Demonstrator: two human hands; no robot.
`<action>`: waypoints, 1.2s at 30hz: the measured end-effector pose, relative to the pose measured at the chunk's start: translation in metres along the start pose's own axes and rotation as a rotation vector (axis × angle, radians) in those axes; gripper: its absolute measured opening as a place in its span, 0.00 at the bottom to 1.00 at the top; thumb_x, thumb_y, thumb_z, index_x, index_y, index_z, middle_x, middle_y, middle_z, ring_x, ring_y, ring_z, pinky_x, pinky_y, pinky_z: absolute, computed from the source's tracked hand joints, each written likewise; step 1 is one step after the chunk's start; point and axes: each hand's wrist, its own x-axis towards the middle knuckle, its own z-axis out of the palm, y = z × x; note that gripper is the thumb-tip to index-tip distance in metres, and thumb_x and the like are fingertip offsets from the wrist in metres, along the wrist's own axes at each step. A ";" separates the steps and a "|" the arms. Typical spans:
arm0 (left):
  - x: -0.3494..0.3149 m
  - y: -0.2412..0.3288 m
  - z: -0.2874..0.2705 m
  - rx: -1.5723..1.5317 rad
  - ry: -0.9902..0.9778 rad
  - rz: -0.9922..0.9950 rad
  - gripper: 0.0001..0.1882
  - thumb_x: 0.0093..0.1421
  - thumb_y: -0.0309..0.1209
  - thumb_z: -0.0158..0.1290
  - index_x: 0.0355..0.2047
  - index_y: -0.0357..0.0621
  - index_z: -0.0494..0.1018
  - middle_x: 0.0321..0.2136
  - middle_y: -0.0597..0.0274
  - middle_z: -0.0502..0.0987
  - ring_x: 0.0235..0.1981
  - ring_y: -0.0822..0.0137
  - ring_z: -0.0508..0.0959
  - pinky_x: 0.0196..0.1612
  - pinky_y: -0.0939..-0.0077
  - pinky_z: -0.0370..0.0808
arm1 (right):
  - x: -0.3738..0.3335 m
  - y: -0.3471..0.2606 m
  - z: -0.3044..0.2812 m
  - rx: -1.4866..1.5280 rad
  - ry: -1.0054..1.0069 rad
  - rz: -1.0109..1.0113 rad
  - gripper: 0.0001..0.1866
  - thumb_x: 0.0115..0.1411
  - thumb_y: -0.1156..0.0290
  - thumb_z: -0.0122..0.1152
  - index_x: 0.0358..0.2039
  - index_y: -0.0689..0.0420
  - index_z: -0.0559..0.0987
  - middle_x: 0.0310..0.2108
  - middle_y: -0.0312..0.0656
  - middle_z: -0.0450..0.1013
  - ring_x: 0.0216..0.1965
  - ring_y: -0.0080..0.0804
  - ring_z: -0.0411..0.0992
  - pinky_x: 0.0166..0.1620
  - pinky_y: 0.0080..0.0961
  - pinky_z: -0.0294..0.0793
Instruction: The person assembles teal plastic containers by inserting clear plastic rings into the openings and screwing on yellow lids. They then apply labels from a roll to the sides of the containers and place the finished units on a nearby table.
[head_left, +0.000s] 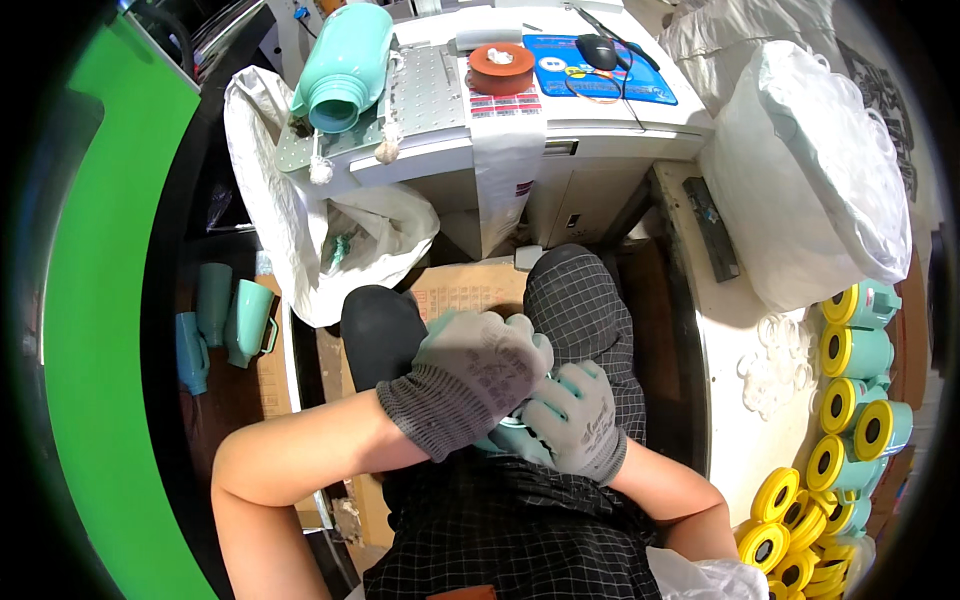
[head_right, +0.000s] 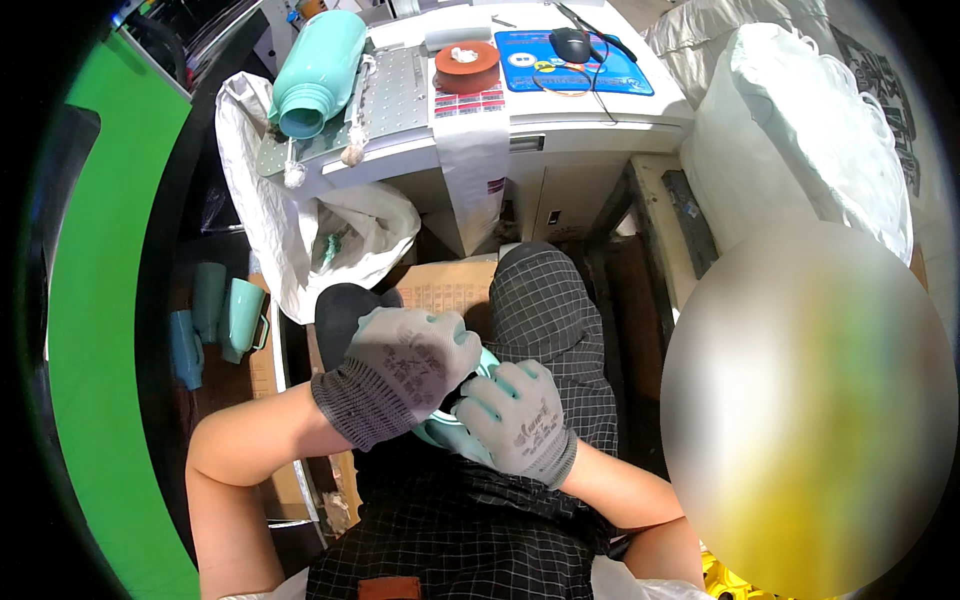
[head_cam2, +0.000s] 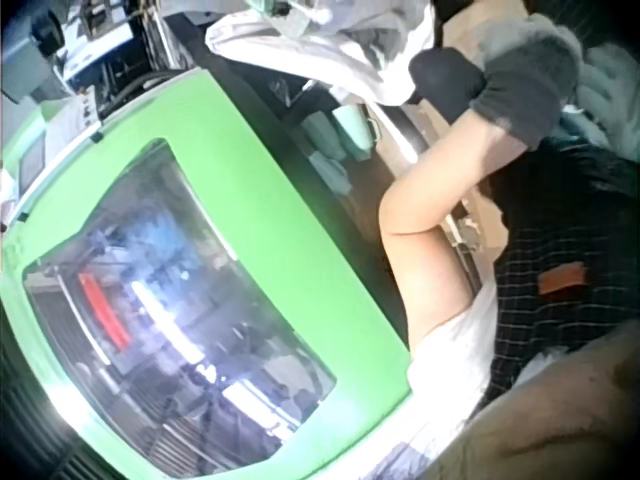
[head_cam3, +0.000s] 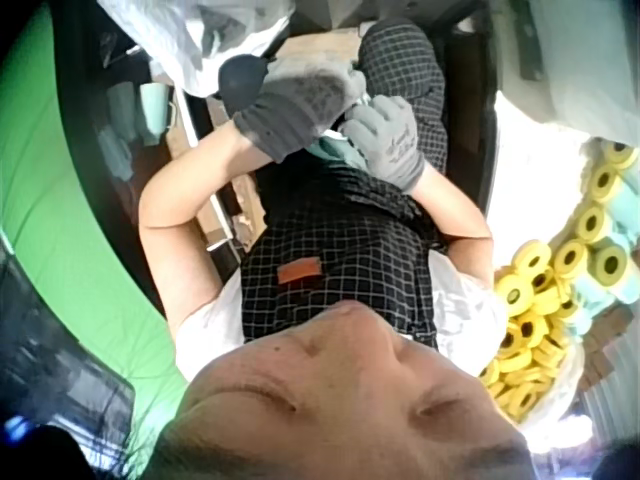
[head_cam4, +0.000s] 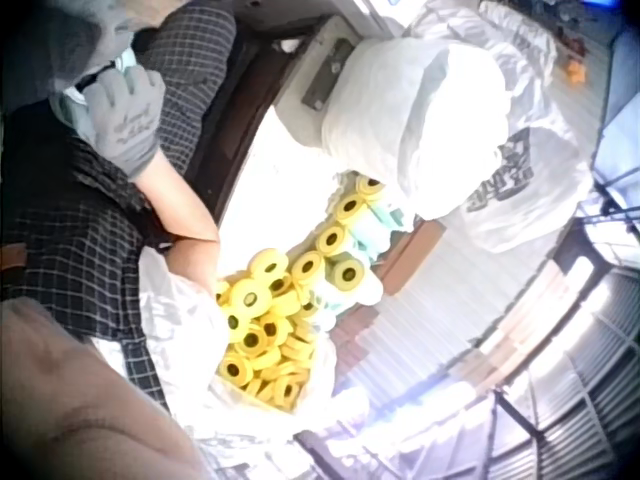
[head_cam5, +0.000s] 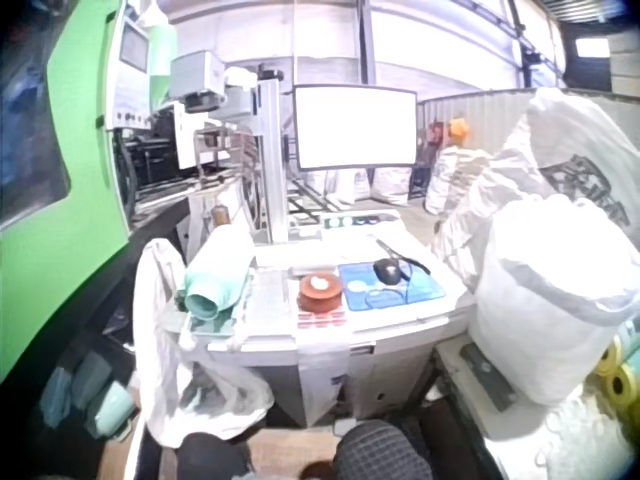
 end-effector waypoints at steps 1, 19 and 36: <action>0.004 0.002 0.000 -0.004 -0.011 -0.008 0.09 0.60 0.32 0.56 0.40 0.46 0.77 0.34 0.58 0.81 0.30 0.54 0.85 0.32 0.63 0.81 | -0.003 0.000 -0.001 -0.004 0.020 0.018 0.14 0.52 0.53 0.72 0.31 0.49 0.83 0.35 0.33 0.74 0.35 0.34 0.70 0.37 0.35 0.66; 0.120 -0.129 0.136 -1.815 0.298 -0.239 0.31 0.62 0.31 0.62 0.64 0.33 0.71 0.56 0.52 0.80 0.58 0.63 0.78 0.63 0.69 0.73 | 0.037 0.123 -0.012 0.787 0.455 0.814 0.33 0.63 0.70 0.70 0.66 0.66 0.69 0.45 0.39 0.77 0.39 0.17 0.71 0.43 0.19 0.75; 0.120 -0.093 0.065 -0.048 0.965 -0.093 0.10 0.50 0.36 0.68 0.31 0.51 0.81 0.41 0.68 0.80 0.51 0.55 0.75 0.65 0.43 0.67 | 0.073 0.163 0.032 1.325 0.251 0.836 0.20 0.66 0.78 0.59 0.57 0.69 0.78 0.47 0.42 0.80 0.45 0.22 0.77 0.50 0.20 0.77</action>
